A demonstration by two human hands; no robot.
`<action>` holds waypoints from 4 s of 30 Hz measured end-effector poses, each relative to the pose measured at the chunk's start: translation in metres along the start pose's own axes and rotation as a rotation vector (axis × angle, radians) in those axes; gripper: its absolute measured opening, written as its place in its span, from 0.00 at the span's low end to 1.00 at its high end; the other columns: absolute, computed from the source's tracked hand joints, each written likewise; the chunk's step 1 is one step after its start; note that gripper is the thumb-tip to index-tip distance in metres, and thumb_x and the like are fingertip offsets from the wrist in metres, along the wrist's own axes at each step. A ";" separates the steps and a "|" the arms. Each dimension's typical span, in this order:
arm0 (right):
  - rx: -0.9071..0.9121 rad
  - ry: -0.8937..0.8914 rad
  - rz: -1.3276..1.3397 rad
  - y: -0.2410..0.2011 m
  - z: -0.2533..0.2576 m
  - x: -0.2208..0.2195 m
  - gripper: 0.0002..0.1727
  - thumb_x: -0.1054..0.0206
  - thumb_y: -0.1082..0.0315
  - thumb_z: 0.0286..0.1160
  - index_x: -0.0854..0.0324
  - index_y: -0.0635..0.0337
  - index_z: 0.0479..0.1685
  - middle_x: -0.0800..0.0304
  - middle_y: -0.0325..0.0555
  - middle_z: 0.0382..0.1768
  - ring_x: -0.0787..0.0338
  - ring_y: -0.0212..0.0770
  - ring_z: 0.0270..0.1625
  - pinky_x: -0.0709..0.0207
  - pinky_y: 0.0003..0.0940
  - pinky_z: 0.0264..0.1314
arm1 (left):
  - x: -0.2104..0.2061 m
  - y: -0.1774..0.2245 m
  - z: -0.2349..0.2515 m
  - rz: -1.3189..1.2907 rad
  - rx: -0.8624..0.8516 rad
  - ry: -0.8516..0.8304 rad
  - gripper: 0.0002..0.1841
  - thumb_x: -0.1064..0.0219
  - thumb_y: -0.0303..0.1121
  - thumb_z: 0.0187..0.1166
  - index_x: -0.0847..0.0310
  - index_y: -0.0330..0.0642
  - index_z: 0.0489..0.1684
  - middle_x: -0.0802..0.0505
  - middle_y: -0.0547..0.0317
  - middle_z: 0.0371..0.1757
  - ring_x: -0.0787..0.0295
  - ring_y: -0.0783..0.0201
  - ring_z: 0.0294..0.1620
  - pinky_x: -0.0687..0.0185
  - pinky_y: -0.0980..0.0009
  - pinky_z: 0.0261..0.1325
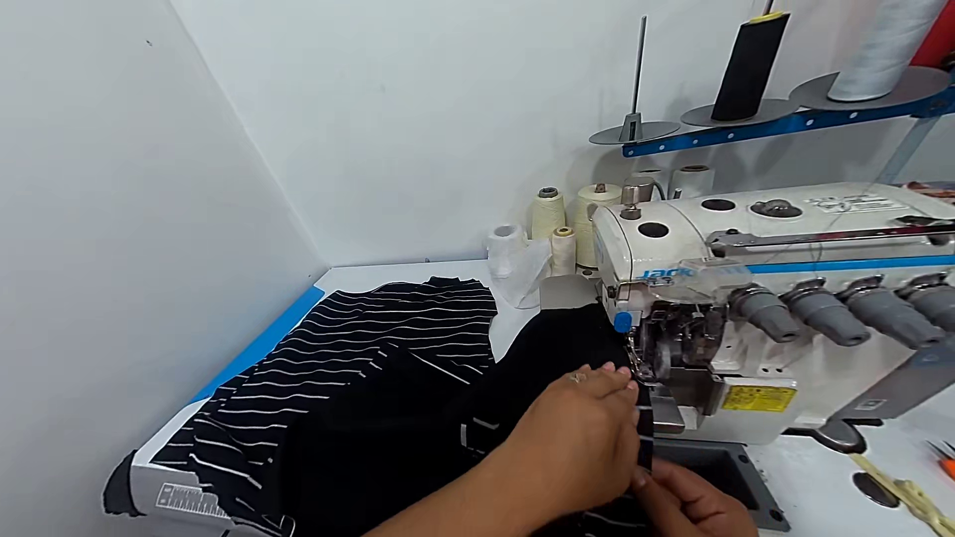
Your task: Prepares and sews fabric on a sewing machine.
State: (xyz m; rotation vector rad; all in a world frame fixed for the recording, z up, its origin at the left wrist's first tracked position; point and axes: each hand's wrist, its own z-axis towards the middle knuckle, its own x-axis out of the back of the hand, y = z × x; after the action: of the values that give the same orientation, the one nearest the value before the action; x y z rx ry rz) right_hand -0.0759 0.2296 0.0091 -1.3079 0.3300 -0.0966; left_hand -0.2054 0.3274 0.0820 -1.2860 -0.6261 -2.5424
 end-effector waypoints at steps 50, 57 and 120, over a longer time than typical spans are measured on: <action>0.284 0.045 -0.188 0.032 0.010 -0.001 0.24 0.19 0.67 0.64 0.22 0.69 0.56 0.15 0.52 0.56 0.07 0.33 0.53 0.09 0.29 0.56 | 0.057 -0.045 0.047 -0.071 -0.373 -0.594 0.14 0.24 0.42 0.74 0.13 0.40 0.28 0.15 0.63 0.24 0.21 0.68 0.32 0.28 0.62 0.55; 0.307 -0.038 -0.180 0.028 0.006 0.007 0.11 0.19 0.61 0.67 0.08 0.61 0.36 0.10 0.44 0.46 0.10 0.25 0.50 0.12 0.22 0.54 | 0.065 -0.049 0.060 -0.385 -0.259 -0.708 0.08 0.27 0.32 0.77 0.09 0.34 0.38 0.07 0.61 0.34 0.13 0.79 0.39 0.19 0.82 0.46; -0.018 0.061 0.117 -0.013 0.016 0.009 0.10 0.41 0.76 0.83 0.13 0.60 0.37 0.06 0.34 0.26 0.06 0.29 0.28 0.09 0.26 0.36 | -0.012 0.001 -0.015 0.149 -0.291 0.137 0.14 0.43 0.30 0.82 0.08 0.39 0.49 0.04 0.53 0.54 0.08 0.59 0.60 0.18 0.69 0.68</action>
State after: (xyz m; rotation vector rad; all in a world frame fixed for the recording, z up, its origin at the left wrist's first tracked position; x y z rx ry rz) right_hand -0.0607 0.2392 0.0229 -1.3027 0.4597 -0.0348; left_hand -0.2084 0.3195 0.0650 -1.1777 -0.1293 -2.6358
